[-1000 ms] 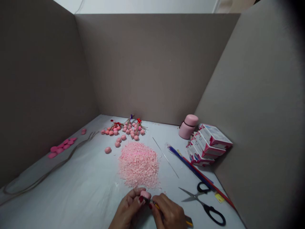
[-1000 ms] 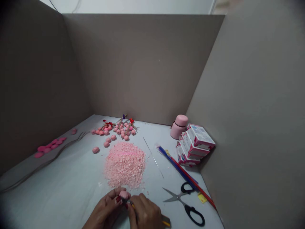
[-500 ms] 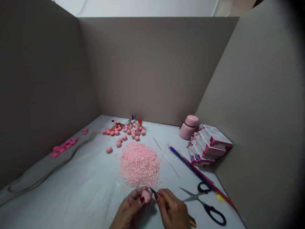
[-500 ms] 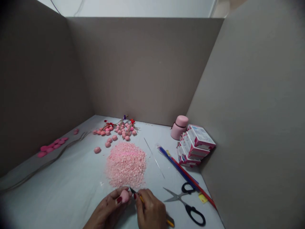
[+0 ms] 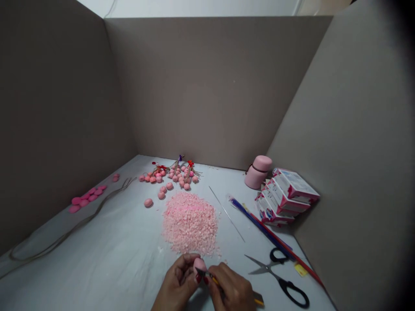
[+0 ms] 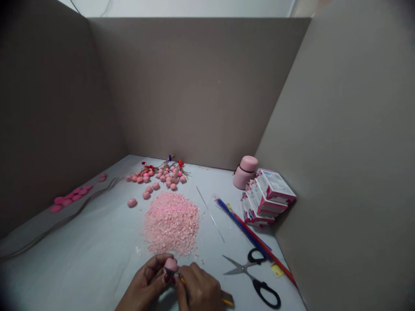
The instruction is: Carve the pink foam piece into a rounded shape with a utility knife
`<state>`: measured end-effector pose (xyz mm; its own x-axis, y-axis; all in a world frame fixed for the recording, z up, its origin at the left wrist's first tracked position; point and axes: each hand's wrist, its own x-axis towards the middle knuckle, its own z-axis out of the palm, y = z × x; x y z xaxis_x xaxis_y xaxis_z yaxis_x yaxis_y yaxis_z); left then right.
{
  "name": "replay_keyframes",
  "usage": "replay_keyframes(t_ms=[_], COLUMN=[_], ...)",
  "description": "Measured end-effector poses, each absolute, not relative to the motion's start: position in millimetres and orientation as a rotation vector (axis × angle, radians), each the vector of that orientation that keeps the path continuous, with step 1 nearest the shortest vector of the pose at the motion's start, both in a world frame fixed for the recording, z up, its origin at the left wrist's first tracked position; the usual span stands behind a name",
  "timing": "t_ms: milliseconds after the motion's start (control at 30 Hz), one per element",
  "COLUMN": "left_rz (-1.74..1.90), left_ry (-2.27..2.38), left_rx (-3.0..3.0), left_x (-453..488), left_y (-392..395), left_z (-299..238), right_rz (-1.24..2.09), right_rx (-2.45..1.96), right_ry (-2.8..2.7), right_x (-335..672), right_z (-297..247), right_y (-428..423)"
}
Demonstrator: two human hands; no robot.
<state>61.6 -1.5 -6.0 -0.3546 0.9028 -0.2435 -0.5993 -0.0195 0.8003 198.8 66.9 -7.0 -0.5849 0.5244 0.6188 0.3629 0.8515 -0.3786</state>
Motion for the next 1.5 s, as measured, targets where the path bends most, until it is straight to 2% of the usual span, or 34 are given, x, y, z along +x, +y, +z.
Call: replay_keyframes(t_ms=[500,700,967,1233,1500], left_rz=[1.6,1.632,1.603,1.576,1.606], left_ry=[1.17,1.106,1.162,1.173,1.084], left_rx=[0.646,0.661,0.761,0.715,0.592], left_x=[61,60,58,61,58], left_y=[-7,-7,-6,-7,-6], left_z=[1,-4,-11,3,0], right_rz=[0.369,0.364,0.286,0.449,0.409], right_rx=[-0.872,-0.683,-0.683,-0.84,-0.646], right_ry=[-2.27,-2.272,-2.284,-2.264,-2.262], right_x=[210,202,198,209,199], right_z=[-8,-7,-8,-5,-6], right_y=[82,68,67,81,67])
